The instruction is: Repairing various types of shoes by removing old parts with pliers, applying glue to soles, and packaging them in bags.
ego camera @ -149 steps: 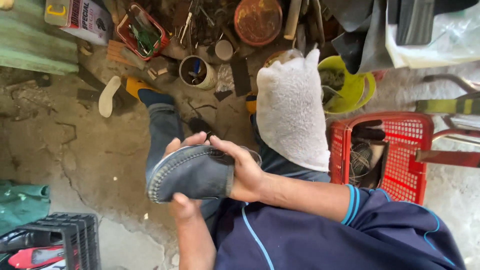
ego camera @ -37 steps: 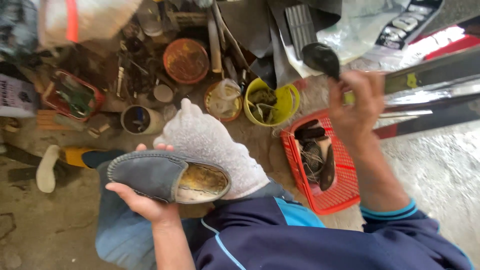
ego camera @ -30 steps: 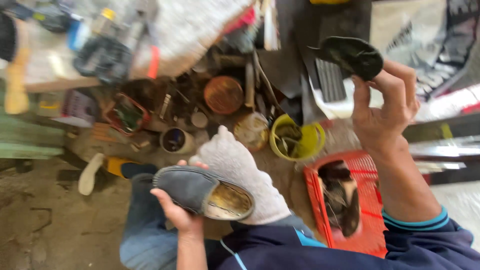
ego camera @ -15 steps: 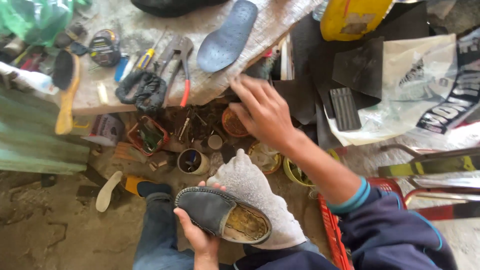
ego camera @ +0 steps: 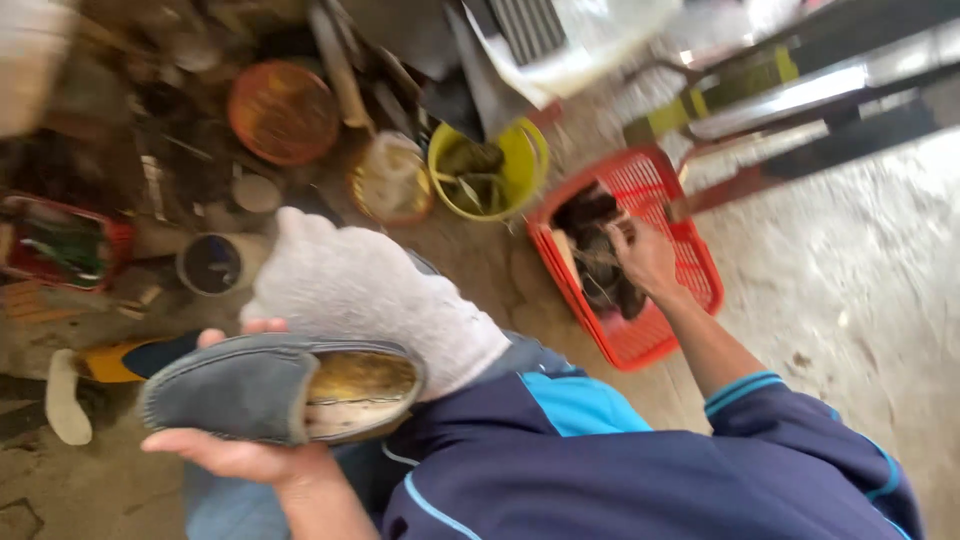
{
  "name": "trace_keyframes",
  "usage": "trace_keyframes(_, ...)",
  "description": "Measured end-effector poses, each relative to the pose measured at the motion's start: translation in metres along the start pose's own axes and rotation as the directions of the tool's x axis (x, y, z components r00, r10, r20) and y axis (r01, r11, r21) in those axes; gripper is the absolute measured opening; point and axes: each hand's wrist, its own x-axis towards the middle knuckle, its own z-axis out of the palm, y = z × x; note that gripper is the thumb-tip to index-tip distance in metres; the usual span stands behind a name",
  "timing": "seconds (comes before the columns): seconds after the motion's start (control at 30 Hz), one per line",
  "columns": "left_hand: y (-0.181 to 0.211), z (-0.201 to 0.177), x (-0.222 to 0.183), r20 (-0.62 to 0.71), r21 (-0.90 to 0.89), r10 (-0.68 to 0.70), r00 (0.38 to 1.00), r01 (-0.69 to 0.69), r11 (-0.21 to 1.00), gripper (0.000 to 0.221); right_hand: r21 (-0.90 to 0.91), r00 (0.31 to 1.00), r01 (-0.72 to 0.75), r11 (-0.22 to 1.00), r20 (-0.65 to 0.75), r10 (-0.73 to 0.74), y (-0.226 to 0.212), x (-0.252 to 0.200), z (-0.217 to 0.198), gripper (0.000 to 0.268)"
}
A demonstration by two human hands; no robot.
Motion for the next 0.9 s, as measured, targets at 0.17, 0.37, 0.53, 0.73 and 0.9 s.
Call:
trace_keyframes(0.17,0.004,0.011,-0.006,0.005,0.077,0.026,1.000,-0.026,0.997,0.083,-0.098,0.856,-0.431,0.897,0.270,0.440,0.112,-0.040,0.060,0.037)
trace_keyframes(0.37,0.001,0.047,-0.028,-0.088,0.315,0.113,0.990,-0.080,0.946,0.089,-0.033,0.706,-0.680,0.733,0.242,0.666,0.164,-0.063,0.113,0.046)
trace_keyframes(0.53,-0.010,0.055,-0.024,-0.198,0.274,0.171,0.965,-0.113,0.955,0.087,-0.075,0.866,-0.451,0.889,0.204,0.456,0.135,-0.063,0.107,0.043)
trace_keyframes(0.73,-0.014,0.052,-0.022,-0.161,0.283,0.161,0.974,-0.111,0.953,0.083,-0.343,0.814,-0.303,0.889,0.392,0.428,0.142,-0.019,0.122,0.072)
trace_keyframes(0.9,-0.011,0.046,-0.024,-0.136,0.221,0.156,0.978,-0.124,0.967,0.081,-0.609,0.735,-0.090,0.788,0.494,0.465,0.151,0.009,0.114,0.064)
